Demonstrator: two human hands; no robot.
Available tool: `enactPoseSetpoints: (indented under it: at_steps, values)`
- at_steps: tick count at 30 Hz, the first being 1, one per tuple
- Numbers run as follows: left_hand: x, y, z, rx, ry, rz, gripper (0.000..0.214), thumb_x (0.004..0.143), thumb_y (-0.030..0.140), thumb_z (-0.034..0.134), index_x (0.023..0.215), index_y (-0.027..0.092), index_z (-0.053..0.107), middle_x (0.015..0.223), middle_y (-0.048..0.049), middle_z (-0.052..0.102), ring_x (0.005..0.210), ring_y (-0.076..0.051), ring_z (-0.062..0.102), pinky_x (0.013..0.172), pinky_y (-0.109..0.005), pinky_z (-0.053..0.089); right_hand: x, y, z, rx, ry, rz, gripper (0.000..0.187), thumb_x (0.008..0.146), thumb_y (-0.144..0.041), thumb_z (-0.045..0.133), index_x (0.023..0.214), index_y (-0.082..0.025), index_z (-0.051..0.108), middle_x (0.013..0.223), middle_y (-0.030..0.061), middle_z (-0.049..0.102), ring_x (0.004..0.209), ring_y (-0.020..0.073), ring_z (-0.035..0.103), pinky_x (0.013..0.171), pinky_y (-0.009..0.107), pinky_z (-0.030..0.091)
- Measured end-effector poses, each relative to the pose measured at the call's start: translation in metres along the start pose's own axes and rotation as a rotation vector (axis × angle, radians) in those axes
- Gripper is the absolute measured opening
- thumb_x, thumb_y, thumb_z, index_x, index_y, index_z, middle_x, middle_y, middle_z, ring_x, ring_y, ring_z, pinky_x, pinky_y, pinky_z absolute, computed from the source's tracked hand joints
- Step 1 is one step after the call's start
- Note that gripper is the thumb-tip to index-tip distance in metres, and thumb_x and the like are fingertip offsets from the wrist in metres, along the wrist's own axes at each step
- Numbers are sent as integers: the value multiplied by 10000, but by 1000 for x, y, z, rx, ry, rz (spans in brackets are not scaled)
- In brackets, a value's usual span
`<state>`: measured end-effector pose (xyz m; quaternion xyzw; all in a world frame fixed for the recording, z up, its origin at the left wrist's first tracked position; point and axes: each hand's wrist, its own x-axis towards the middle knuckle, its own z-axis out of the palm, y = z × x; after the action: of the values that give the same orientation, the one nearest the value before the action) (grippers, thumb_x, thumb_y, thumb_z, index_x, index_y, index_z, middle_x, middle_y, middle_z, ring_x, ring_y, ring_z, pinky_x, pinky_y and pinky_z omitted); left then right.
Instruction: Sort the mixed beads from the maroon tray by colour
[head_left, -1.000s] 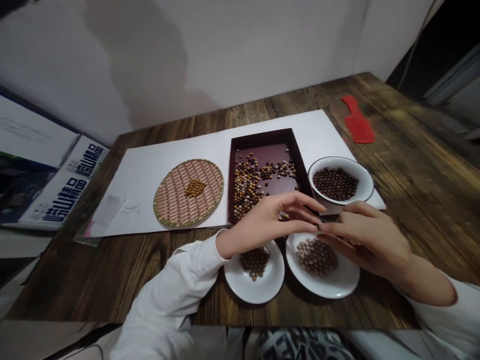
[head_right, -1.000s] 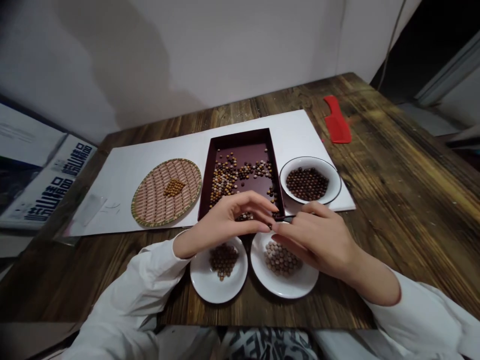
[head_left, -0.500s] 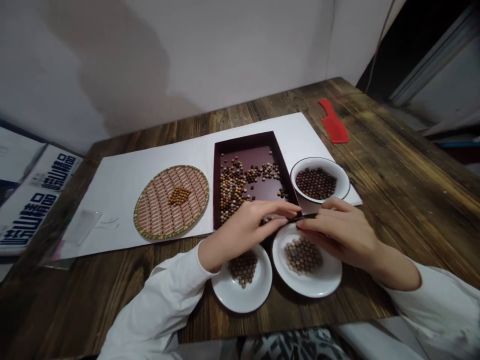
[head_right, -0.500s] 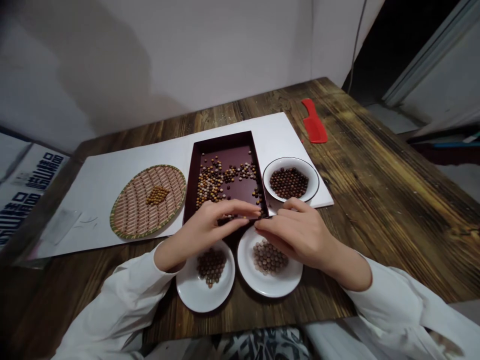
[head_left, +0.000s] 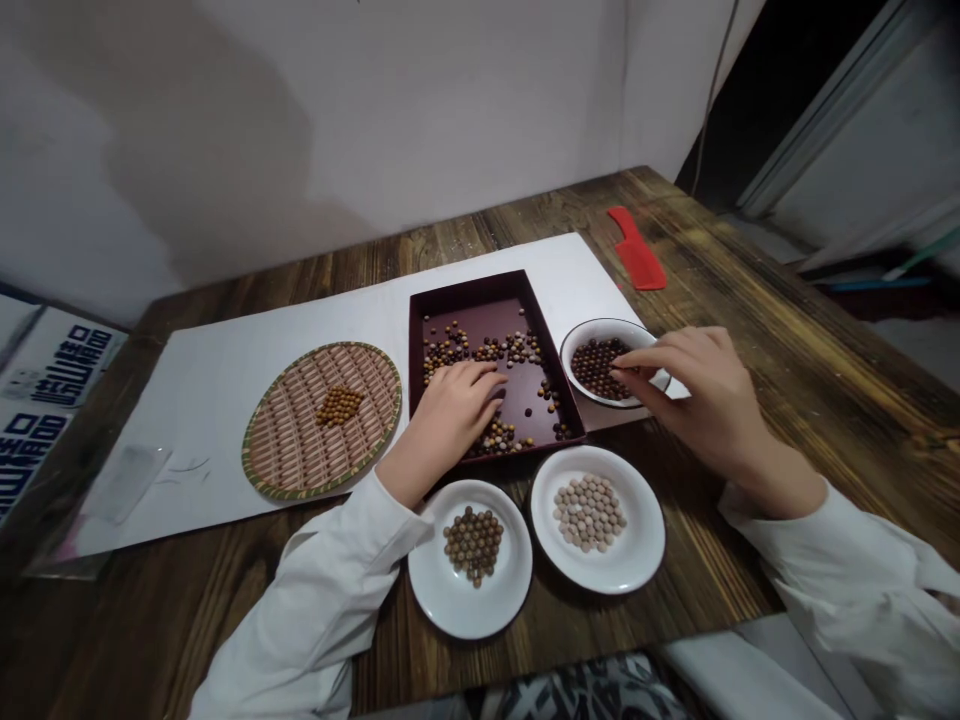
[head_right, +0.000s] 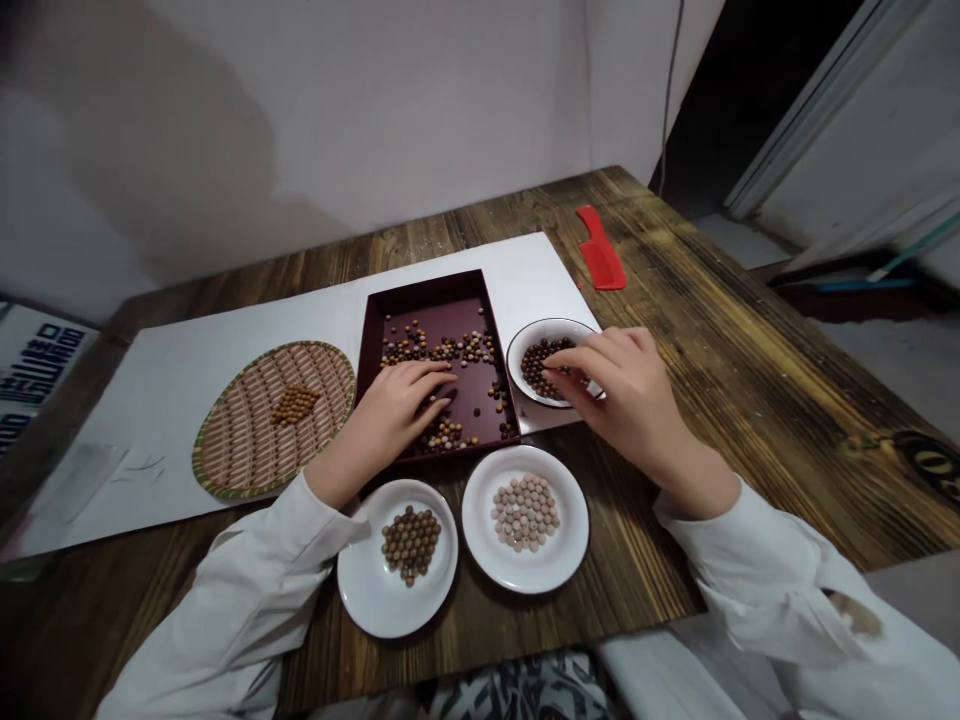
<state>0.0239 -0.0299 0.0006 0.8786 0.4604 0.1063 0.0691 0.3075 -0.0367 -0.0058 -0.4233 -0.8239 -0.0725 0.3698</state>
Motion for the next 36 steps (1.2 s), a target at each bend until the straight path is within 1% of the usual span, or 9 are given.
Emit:
enactPoseSetpoints:
  at_steps: [3,6,9,11,12,16,19,28,36]
  values:
    - [1,-1,1,-34,-24,-10,290,972,263,498,1211,154,620,1322,-88,604,1238,-257,530,1066,-434,407,4,22,4,40,-64,96,72,906,-317,605,915,-261,649,851,44,616,821,217,583,719,386,439]
    - [1,-1,2,-64,-51,-18,282,967,256,506,1199,151,625,1311,-96,606,1230,-258,531,1065,-431,409,14,45,5,98,-85,162,127,900,-368,603,910,-256,662,942,66,598,922,238,591,799,409,480]
    - [1,-3,3,-82,-42,-6,274,966,255,506,1191,153,626,1287,-93,613,1214,-254,537,1059,-426,412,26,60,8,86,-182,134,152,890,-382,603,882,-246,671,1065,93,609,1041,270,587,907,468,470]
    - [0,-4,6,-83,-24,3,267,965,250,507,1185,156,626,1277,-92,613,1203,-255,541,1051,-426,417,32,66,12,95,-253,106,133,879,-363,609,853,-247,668,1107,97,616,1063,274,592,921,477,474]
    - [0,-5,7,-82,-17,5,263,963,245,509,1182,157,626,1274,-92,613,1198,-255,542,1047,-426,419,33,68,15,112,-263,111,124,877,-350,606,850,-243,663,1099,98,624,1045,267,602,916,471,480]
    - [0,-8,11,-96,-41,5,253,961,240,509,1172,162,626,1248,-86,620,1181,-255,549,1039,-433,425,30,69,29,125,-271,121,136,883,-328,580,842,-229,663,1053,99,644,970,252,625,861,431,500]
    - [1,-7,10,-110,-65,0,252,962,243,504,1169,165,625,1234,-86,623,1171,-254,553,1036,-439,428,26,66,33,122,-260,129,145,893,-332,570,864,-231,670,1050,91,651,953,240,627,855,409,495]
    - [2,-9,11,-139,-70,25,241,964,242,489,1151,173,624,1202,-88,634,1159,-246,564,1034,-436,439,28,65,32,125,-285,154,148,897,-335,572,887,-236,682,987,60,675,876,206,641,788,357,491]
    - [2,-10,13,-145,-61,44,247,976,249,463,1148,170,622,1218,-94,621,1166,-244,557,1042,-438,438,29,67,32,145,-320,137,132,890,-327,583,896,-233,675,991,55,670,890,198,637,801,347,492]
